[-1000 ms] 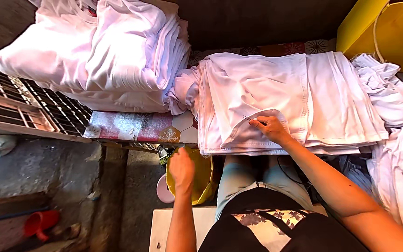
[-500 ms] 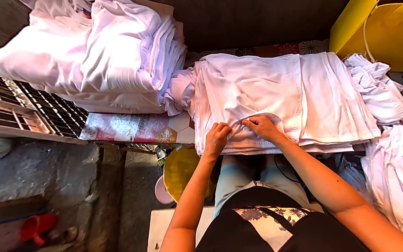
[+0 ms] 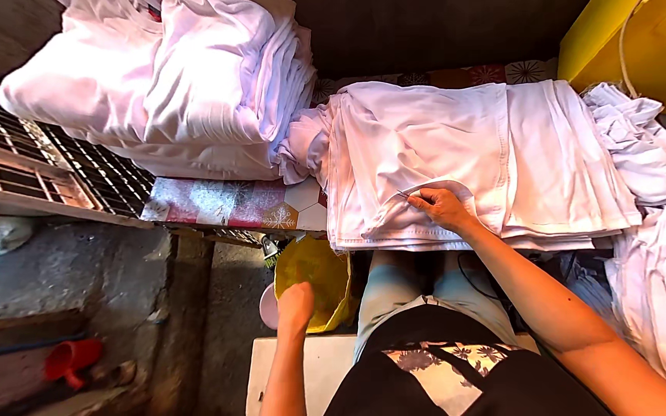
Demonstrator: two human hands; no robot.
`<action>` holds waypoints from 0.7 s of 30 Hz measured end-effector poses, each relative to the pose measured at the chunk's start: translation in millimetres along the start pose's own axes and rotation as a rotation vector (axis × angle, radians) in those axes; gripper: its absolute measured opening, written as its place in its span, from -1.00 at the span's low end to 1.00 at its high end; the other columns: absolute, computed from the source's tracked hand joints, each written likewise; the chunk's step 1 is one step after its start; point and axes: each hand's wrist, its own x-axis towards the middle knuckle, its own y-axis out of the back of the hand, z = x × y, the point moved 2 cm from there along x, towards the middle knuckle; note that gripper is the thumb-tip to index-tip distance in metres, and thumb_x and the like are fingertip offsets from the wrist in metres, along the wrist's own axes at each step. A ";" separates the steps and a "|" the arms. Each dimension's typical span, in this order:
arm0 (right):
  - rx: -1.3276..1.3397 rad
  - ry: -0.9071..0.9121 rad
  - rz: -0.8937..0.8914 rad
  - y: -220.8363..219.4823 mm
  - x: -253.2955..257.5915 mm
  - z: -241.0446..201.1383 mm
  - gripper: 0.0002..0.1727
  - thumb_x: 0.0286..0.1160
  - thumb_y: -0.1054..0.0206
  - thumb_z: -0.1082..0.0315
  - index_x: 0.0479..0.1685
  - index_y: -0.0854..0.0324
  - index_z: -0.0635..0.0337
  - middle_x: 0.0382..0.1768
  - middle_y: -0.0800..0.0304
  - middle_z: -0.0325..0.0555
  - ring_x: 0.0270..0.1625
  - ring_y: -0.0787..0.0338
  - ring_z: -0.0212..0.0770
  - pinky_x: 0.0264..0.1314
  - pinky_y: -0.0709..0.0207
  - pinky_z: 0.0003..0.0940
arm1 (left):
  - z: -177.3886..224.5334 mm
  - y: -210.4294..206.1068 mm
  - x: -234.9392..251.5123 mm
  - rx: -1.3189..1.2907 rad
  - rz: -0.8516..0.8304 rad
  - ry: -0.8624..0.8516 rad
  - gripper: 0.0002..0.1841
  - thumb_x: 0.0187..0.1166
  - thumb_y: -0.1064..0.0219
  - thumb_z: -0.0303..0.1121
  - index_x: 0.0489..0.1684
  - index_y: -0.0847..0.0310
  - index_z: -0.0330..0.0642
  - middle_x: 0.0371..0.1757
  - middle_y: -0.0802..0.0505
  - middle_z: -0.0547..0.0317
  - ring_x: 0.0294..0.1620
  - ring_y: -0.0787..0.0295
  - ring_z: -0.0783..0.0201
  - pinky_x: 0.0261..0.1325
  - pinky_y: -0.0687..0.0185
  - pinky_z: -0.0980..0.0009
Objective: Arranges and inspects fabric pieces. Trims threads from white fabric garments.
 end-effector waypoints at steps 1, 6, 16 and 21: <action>-0.009 0.031 0.025 1.1 -3.9 -2.0 -0.65 0.67 -0.38 0.06 -0.19 -0.78 0.21 -0.49 -0.68 -0.18 -0.44 -0.59 -0.30 -0.24 -0.50 -0.23 | -5.5 1.5 -0.7 0.006 -0.007 0.088 -0.69 0.73 -0.15 -0.35 0.10 -0.74 -0.40 0.26 -0.78 -0.37 0.40 -0.67 -0.32 0.36 -0.53 -0.28; -0.374 0.229 0.470 7.8 -23.1 -18.8 -0.51 0.30 -0.65 0.10 -0.22 -0.68 0.44 -0.25 -0.70 0.21 -0.35 -0.73 0.11 -0.38 -0.59 0.06 | 45.6 24.5 8.4 -0.572 0.749 -0.519 -0.66 0.60 -0.39 -0.39 0.21 -0.72 -0.45 0.16 -0.82 -0.32 0.21 -0.78 -0.23 0.31 -0.64 -0.15; -0.613 0.066 0.707 66.2 -59.7 4.2 -0.73 0.44 -0.42 0.43 -0.14 -0.61 0.55 -0.20 -0.73 0.43 -0.21 -0.80 0.42 -0.29 -0.59 0.35 | 115.4 13.0 37.0 -1.059 1.078 -0.765 -0.90 0.30 -0.46 -0.60 -0.36 -0.64 -0.42 -0.33 -0.71 0.02 -0.40 -0.66 0.37 -0.33 -0.66 0.50; -0.821 -0.030 0.705 108.8 -93.3 14.9 -0.75 0.35 -0.35 0.50 -0.09 -0.57 0.56 -0.09 -0.69 0.52 -0.22 -0.77 0.53 -0.40 -0.50 0.40 | 112.1 15.3 24.8 -0.685 1.314 -0.923 -0.89 0.25 -0.36 -0.67 -0.58 -0.57 -0.33 -0.25 -0.70 -0.10 -0.20 -0.71 0.11 -0.15 -0.69 0.35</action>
